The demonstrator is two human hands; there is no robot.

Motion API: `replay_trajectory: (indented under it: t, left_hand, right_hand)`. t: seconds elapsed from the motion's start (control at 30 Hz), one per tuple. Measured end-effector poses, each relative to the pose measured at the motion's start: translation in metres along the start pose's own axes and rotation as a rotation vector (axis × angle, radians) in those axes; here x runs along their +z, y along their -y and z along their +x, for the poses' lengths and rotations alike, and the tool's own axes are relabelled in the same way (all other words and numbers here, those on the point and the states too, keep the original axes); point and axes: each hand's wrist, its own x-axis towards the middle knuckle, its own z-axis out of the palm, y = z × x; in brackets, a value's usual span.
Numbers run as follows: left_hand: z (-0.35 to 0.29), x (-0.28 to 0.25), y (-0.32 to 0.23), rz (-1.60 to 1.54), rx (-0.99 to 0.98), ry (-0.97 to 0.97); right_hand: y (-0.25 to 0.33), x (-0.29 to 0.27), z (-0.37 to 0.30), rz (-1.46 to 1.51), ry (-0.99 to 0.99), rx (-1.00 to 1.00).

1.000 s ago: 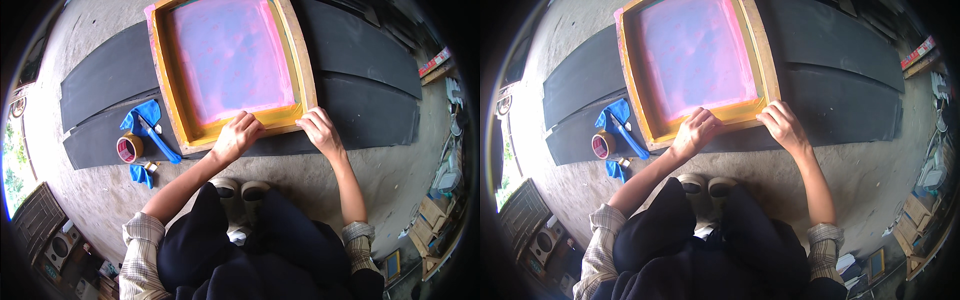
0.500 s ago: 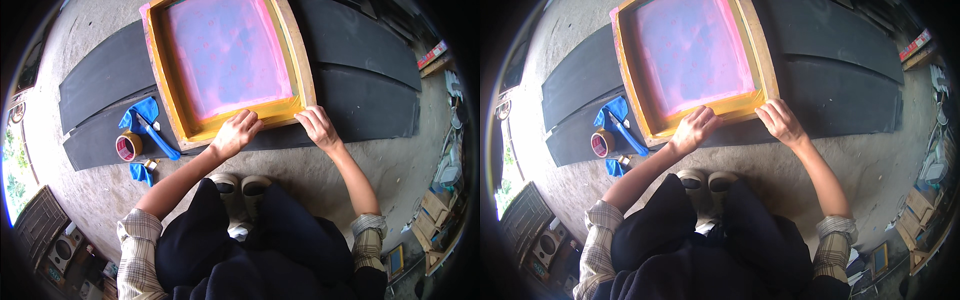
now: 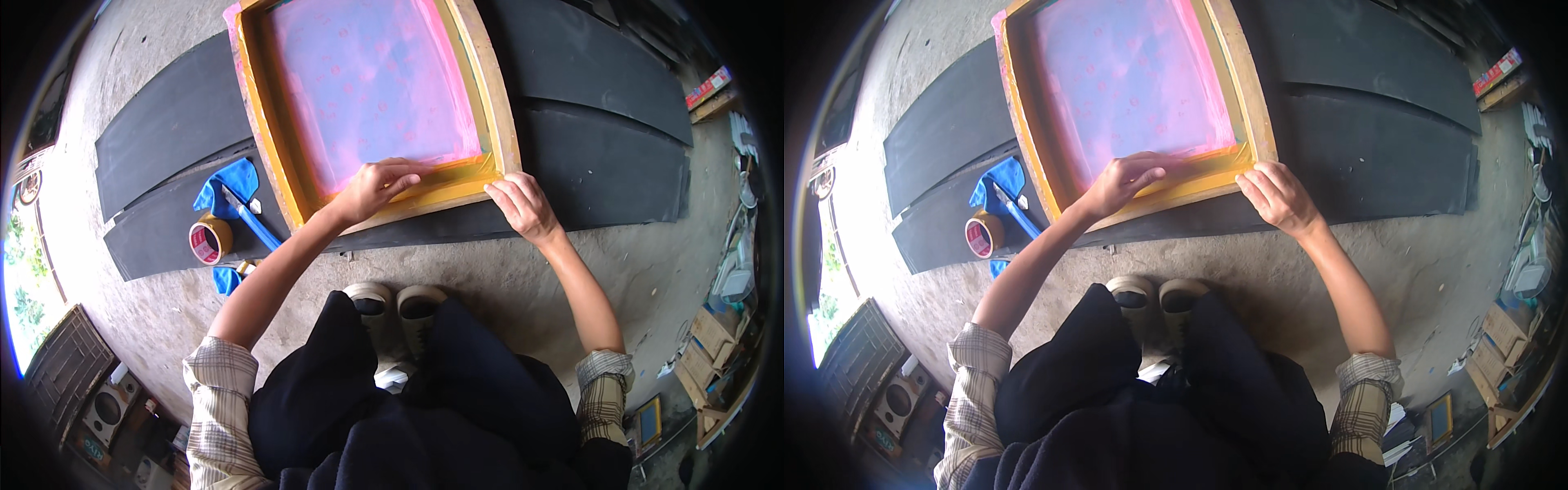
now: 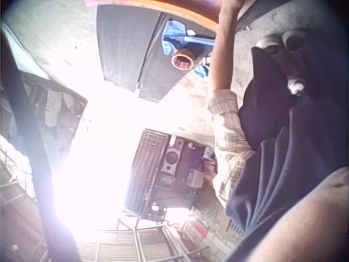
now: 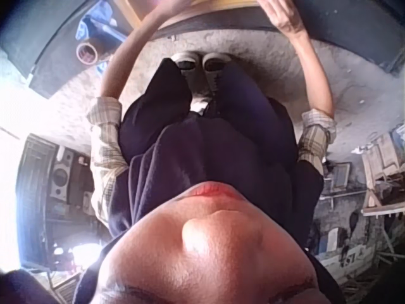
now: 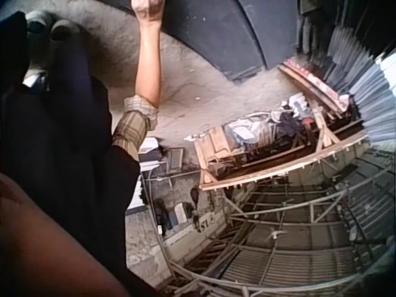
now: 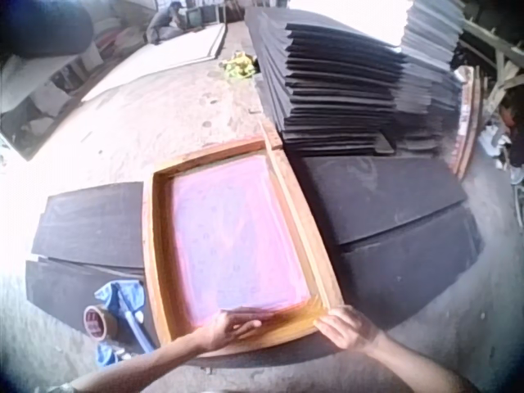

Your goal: The person sits on the floor and applies yellow masking tape to the edges of a wooden frame containing a pink screen. They use a utility knife to cut the tape and smooth it down with their fingers, repeating the process for each side of the frame.

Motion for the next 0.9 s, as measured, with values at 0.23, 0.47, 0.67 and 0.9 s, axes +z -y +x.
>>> replay_trajectory:
  t: [0.23, 0.47, 0.67, 0.9]
  left_hand:
    - [0.008, 0.021, 0.008, 0.216, 0.366, 0.163]
    - [0.006, 0.023, -0.002, 0.763, 0.529, 0.199]
    - [0.005, 0.024, -0.012, 0.931, 0.49, 0.305]
    - [0.026, 0.048, -0.025, 0.91, 0.59, 0.277]
  right_hand:
    - [0.0, 0.005, -0.008, 0.003, -0.016, 0.04]
    - [0.001, 0.009, -0.008, 0.015, -0.022, 0.057]
    - [0.003, 0.009, -0.013, -0.005, -0.009, 0.08]
    - [0.03, -0.01, -0.053, -0.093, -0.095, 0.356]
